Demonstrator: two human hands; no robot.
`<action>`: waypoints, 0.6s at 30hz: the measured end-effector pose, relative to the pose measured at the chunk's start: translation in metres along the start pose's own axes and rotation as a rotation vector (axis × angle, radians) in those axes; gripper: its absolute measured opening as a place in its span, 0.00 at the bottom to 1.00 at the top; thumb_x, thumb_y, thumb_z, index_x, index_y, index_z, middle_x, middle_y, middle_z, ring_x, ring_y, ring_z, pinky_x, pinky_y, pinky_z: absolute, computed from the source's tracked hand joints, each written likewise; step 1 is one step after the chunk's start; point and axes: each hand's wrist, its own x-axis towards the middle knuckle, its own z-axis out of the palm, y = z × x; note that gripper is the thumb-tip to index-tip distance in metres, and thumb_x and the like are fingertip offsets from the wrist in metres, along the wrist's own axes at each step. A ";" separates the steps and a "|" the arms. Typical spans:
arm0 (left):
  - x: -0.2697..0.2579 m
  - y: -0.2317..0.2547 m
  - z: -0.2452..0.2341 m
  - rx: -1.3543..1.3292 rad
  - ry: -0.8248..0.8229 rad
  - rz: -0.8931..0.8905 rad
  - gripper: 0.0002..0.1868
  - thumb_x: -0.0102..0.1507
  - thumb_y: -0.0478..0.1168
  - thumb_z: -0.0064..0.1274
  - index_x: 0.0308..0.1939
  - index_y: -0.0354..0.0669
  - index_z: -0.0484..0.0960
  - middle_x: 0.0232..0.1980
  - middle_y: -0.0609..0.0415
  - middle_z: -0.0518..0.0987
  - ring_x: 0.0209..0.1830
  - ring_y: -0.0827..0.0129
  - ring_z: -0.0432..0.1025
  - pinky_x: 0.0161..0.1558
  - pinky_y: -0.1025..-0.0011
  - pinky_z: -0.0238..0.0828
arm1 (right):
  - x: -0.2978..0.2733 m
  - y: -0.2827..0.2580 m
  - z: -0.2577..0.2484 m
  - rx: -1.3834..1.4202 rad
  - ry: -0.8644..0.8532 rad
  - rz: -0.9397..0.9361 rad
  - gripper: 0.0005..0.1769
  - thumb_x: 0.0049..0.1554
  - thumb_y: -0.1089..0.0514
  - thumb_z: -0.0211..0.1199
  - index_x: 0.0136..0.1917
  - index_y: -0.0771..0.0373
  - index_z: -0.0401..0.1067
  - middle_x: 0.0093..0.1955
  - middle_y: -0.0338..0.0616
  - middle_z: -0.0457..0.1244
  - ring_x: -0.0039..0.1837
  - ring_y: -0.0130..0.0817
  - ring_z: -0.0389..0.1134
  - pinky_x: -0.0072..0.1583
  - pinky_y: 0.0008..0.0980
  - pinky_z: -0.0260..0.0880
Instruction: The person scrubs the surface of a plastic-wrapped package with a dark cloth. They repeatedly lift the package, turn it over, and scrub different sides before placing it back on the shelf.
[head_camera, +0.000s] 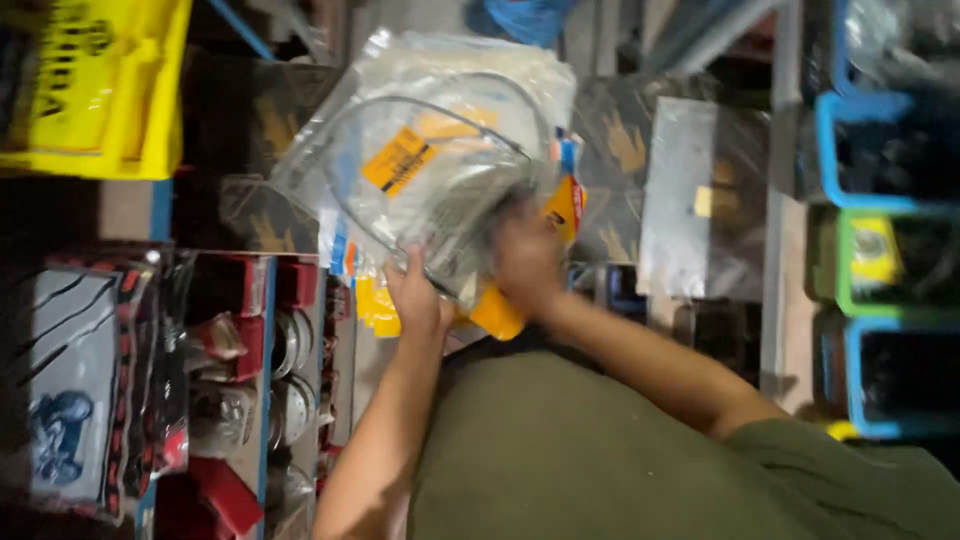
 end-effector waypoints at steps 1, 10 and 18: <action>0.008 -0.003 0.002 0.054 -0.042 0.041 0.11 0.70 0.38 0.51 0.56 0.42 0.73 0.53 0.45 0.80 0.51 0.59 0.77 0.56 0.57 0.76 | 0.008 -0.019 -0.043 0.371 0.004 -0.115 0.25 0.66 0.51 0.48 0.72 0.63 0.68 0.72 0.52 0.63 0.76 0.49 0.59 0.74 0.49 0.53; -0.012 0.047 -0.008 0.271 -0.265 0.152 0.24 0.69 0.30 0.50 0.68 0.45 0.64 0.64 0.44 0.77 0.59 0.60 0.74 0.59 0.57 0.77 | 0.056 0.067 -0.015 0.482 0.013 -0.132 0.29 0.62 0.53 0.54 0.74 0.64 0.65 0.74 0.54 0.60 0.76 0.51 0.59 0.72 0.50 0.60; -0.081 0.150 -0.032 0.813 -0.400 0.754 0.13 0.68 0.31 0.52 0.56 0.36 0.83 0.48 0.41 0.84 0.56 0.56 0.77 0.57 0.52 0.73 | 0.089 0.062 0.003 0.703 -0.047 -0.059 0.24 0.55 0.59 0.64 0.66 0.57 0.75 0.68 0.55 0.63 0.73 0.64 0.61 0.71 0.56 0.61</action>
